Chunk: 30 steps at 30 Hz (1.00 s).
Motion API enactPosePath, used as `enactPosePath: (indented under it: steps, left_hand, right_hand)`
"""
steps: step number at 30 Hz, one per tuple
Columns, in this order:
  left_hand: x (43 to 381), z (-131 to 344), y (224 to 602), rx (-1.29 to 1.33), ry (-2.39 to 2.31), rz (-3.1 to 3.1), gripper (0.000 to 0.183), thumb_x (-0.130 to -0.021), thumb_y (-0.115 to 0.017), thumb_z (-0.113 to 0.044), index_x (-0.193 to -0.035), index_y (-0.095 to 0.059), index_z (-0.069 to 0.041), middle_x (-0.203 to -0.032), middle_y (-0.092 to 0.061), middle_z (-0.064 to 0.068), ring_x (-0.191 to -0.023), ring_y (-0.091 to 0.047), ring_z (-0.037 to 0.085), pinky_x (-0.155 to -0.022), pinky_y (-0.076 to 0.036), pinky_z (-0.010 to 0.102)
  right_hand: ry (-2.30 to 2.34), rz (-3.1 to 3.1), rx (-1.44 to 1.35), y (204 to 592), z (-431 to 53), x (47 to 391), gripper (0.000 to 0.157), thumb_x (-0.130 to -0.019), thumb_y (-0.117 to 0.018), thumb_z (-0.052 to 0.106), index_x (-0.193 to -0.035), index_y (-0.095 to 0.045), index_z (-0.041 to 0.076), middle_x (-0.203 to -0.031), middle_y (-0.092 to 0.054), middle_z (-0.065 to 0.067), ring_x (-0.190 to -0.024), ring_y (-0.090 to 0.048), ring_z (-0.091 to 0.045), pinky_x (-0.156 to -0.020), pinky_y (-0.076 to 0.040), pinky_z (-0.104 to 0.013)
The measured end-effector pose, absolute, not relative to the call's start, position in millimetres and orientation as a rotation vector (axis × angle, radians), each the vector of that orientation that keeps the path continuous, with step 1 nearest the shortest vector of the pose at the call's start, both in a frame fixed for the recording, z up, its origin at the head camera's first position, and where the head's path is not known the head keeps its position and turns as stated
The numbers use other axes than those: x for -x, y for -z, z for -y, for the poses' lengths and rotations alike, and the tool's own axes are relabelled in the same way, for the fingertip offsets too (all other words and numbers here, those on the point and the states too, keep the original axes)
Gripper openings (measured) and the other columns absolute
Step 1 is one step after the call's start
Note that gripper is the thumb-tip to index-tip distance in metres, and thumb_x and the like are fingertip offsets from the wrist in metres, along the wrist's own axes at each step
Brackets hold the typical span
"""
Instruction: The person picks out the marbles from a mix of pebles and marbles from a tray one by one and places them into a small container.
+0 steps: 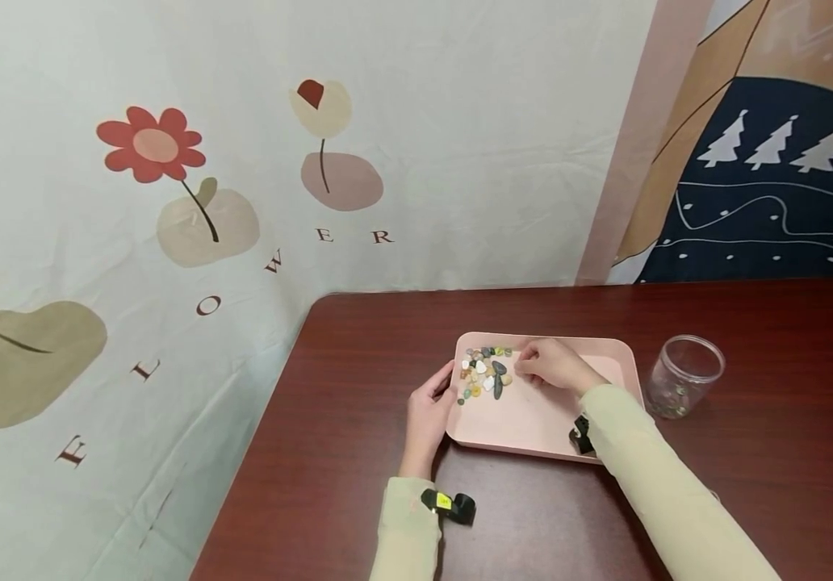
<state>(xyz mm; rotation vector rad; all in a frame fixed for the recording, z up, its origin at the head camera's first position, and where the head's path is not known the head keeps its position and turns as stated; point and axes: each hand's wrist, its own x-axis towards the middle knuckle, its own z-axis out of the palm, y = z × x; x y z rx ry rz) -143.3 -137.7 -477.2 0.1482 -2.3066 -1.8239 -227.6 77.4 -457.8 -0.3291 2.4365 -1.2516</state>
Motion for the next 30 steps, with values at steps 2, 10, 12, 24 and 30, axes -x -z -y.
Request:
enactPosePath:
  steps: [2,10,12,24,30]
  left_hand:
    - [144.0,137.6,477.4,-0.157,1.818,2.312,0.036,-0.083,-0.058,-0.006,-0.118,-0.061,-0.018,-0.111,-0.061,0.008,-0.098,-0.059,0.017,-0.08,-0.047,0.03]
    - [146.7,139.1,488.3,-0.158,1.808,2.308,0.036,-0.083,-0.058,-0.009,-0.118,-0.061,-0.021,-0.111,-0.061,0.004,-0.096,-0.059,0.012,-0.078,-0.048,0.026]
    - [146.5,139.2,489.0,-0.159,1.808,2.308,0.037,-0.083,-0.059,-0.009,-0.118,-0.061,-0.021,-0.111,-0.061,0.003,-0.097,-0.059,0.011,-0.078,-0.048,0.025]
    - [145.7,140.2,488.8,-0.163,1.791,2.315,0.037,-0.083,-0.058,-0.008,-0.117,-0.061,-0.022,-0.112,-0.061,-0.001,-0.098,-0.058,0.009,-0.079,-0.047,0.025]
    - [144.2,139.3,487.4,-0.155,1.81,2.301,0.037,-0.083,-0.058,-0.008,-0.118,-0.061,-0.02,-0.112,-0.061,0.003,-0.097,-0.058,0.012,-0.079,-0.047,0.026]
  right_hand:
    - [1.285,-2.402,0.323,456.9,-78.7,226.9,0.012,-0.085,-0.059,0.013,-0.085,-0.059,0.001,-0.068,-0.058,-0.007,-0.057,-0.055,-0.016,-0.052,-0.048,-0.028]
    - [1.305,-2.344,0.383,450.5,-87.8,224.3,0.013,-0.084,-0.059,0.01,-0.094,-0.059,0.001,-0.077,-0.061,-0.009,-0.065,-0.059,-0.019,-0.058,-0.05,-0.031]
    - [1.287,-2.356,0.386,448.2,-89.9,223.4,0.016,-0.084,-0.059,0.012,-0.096,-0.059,0.002,-0.077,-0.061,-0.008,-0.067,-0.059,-0.019,-0.06,-0.05,-0.031]
    - [1.279,-2.427,0.371,428.3,-95.7,213.2,0.018,-0.082,-0.062,0.02,-0.095,-0.061,0.008,-0.075,-0.058,-0.01,-0.063,-0.054,-0.018,-0.057,-0.046,-0.032]
    - [1.301,-2.421,0.358,422.8,-99.3,207.0,0.02,-0.082,-0.063,0.025,-0.095,-0.061,0.011,-0.081,-0.059,-0.011,-0.067,-0.056,-0.019,-0.064,-0.047,-0.036]
